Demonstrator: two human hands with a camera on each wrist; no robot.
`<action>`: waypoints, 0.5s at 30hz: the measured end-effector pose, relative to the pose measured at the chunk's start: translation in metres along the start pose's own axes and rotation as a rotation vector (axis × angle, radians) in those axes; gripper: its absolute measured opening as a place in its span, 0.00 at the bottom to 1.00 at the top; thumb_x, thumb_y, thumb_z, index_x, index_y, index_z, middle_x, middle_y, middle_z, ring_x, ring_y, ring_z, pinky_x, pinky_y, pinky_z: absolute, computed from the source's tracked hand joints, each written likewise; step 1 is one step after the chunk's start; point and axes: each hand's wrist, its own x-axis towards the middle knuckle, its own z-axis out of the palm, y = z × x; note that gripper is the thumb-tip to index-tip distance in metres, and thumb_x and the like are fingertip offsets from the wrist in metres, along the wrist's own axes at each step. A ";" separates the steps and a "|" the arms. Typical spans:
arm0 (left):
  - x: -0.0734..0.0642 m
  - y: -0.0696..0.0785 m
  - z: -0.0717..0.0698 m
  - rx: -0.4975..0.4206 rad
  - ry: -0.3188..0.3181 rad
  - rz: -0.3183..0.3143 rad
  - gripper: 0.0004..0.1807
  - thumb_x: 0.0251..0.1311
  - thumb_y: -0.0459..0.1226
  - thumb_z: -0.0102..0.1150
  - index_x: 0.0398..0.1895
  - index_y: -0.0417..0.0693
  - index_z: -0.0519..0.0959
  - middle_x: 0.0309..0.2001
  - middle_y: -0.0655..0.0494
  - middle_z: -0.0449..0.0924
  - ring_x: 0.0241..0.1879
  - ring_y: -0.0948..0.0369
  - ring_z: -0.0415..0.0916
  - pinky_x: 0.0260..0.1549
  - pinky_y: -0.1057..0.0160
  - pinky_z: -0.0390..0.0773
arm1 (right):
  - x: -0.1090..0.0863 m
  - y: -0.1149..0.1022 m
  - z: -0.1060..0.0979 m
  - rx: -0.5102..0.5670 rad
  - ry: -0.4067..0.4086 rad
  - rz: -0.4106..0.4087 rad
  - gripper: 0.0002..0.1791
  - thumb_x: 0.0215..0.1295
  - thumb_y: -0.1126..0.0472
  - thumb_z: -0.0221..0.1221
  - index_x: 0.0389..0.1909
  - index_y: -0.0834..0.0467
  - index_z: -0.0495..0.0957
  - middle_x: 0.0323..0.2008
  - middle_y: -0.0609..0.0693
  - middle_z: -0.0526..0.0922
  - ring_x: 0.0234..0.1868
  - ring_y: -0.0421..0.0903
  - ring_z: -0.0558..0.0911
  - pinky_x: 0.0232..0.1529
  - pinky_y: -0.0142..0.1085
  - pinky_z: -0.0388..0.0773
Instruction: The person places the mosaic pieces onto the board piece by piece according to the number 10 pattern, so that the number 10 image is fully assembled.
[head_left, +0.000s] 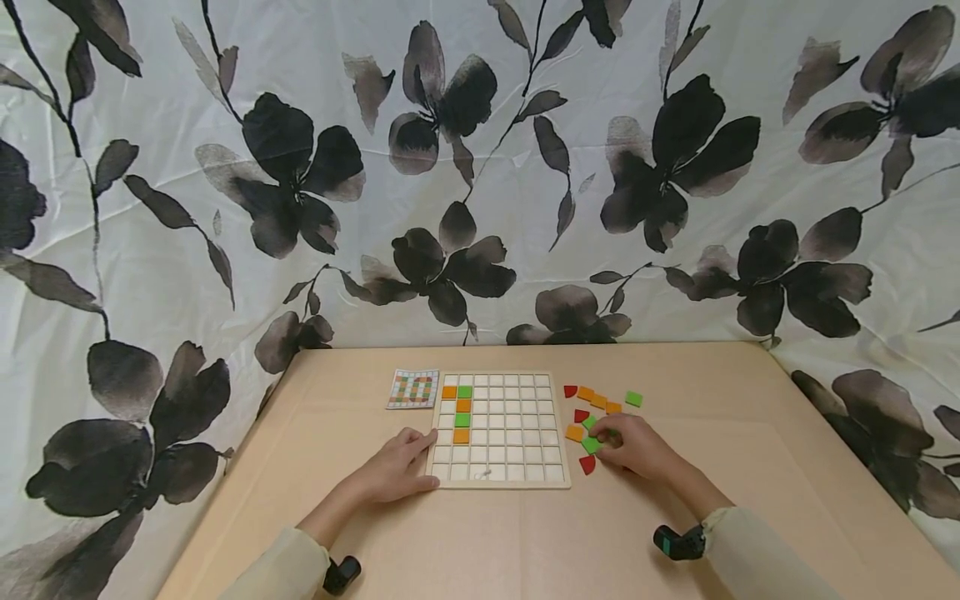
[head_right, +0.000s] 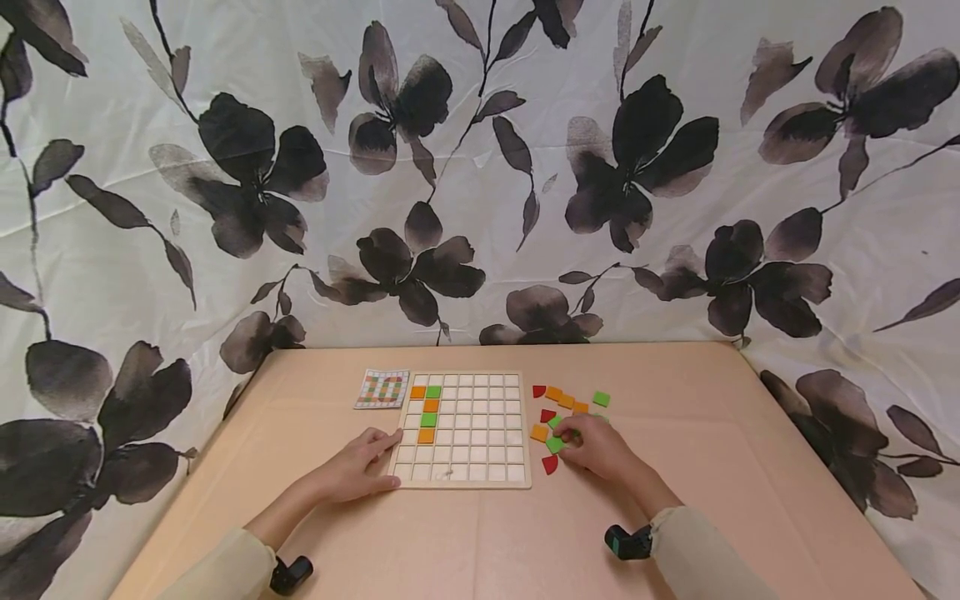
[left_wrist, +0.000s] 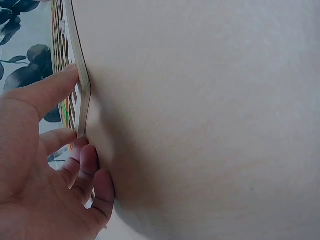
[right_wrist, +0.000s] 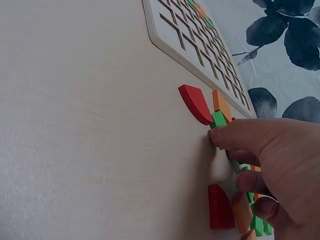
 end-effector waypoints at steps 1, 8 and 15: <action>0.000 0.000 0.000 -0.001 0.000 0.000 0.43 0.56 0.51 0.66 0.72 0.46 0.62 0.54 0.55 0.65 0.49 0.59 0.63 0.49 0.56 0.67 | 0.000 0.000 0.000 -0.006 -0.002 -0.001 0.11 0.54 0.64 0.68 0.39 0.50 0.83 0.35 0.46 0.78 0.38 0.45 0.71 0.34 0.31 0.73; -0.002 0.000 0.000 0.000 -0.002 0.004 0.43 0.56 0.51 0.66 0.72 0.46 0.61 0.54 0.54 0.65 0.49 0.59 0.63 0.49 0.56 0.67 | -0.001 0.000 -0.003 -0.047 -0.003 -0.116 0.14 0.54 0.63 0.68 0.43 0.51 0.84 0.48 0.48 0.82 0.54 0.52 0.76 0.56 0.50 0.74; -0.002 0.002 0.000 0.000 -0.001 -0.001 0.43 0.56 0.51 0.65 0.73 0.46 0.61 0.54 0.54 0.65 0.49 0.58 0.63 0.48 0.57 0.66 | 0.003 -0.002 -0.001 -0.075 -0.003 -0.080 0.11 0.54 0.62 0.68 0.39 0.48 0.85 0.39 0.44 0.80 0.41 0.44 0.73 0.40 0.35 0.72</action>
